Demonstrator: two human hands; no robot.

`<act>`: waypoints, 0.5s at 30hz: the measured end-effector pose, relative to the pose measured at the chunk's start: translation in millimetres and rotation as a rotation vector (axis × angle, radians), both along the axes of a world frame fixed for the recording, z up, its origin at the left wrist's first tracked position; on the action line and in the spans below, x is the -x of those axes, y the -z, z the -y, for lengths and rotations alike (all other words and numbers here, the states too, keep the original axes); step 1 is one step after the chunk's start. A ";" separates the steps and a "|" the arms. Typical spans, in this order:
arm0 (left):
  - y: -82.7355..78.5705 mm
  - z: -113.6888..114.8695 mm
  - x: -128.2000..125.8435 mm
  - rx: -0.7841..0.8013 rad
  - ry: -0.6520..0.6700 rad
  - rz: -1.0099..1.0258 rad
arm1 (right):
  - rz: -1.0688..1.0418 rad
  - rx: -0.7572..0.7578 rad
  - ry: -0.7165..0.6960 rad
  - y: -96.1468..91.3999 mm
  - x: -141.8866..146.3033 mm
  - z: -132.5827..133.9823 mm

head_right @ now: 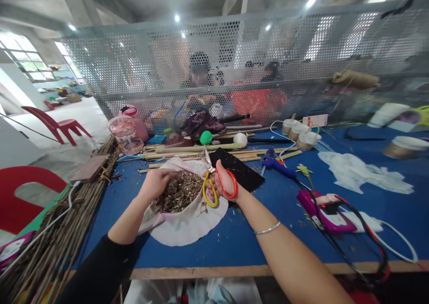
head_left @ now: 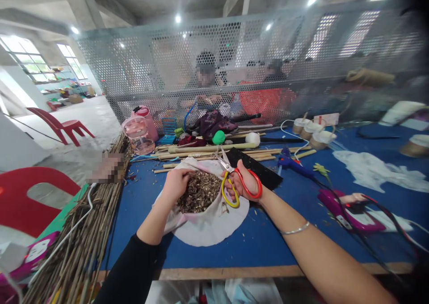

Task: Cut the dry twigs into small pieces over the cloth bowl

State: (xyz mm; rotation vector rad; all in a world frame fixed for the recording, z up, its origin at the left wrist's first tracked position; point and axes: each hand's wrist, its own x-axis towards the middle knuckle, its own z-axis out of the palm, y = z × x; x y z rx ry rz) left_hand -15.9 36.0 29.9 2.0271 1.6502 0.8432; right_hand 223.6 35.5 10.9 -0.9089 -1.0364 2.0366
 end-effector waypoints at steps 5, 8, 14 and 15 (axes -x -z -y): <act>2.0 2.9 -6.9 0.037 0.056 0.028 | 0.016 0.009 0.009 -3.1 0.4 0.6; 1.0 10.4 -10.1 -0.039 0.022 0.059 | 0.039 -0.015 0.012 -2.6 0.4 0.9; -5.5 22.3 -7.1 -0.063 -0.089 0.093 | 0.057 -0.197 -0.025 -3.0 7.5 13.4; -5.6 22.8 -6.6 -0.046 -0.096 0.099 | 0.073 -0.240 0.004 -4.6 9.2 16.8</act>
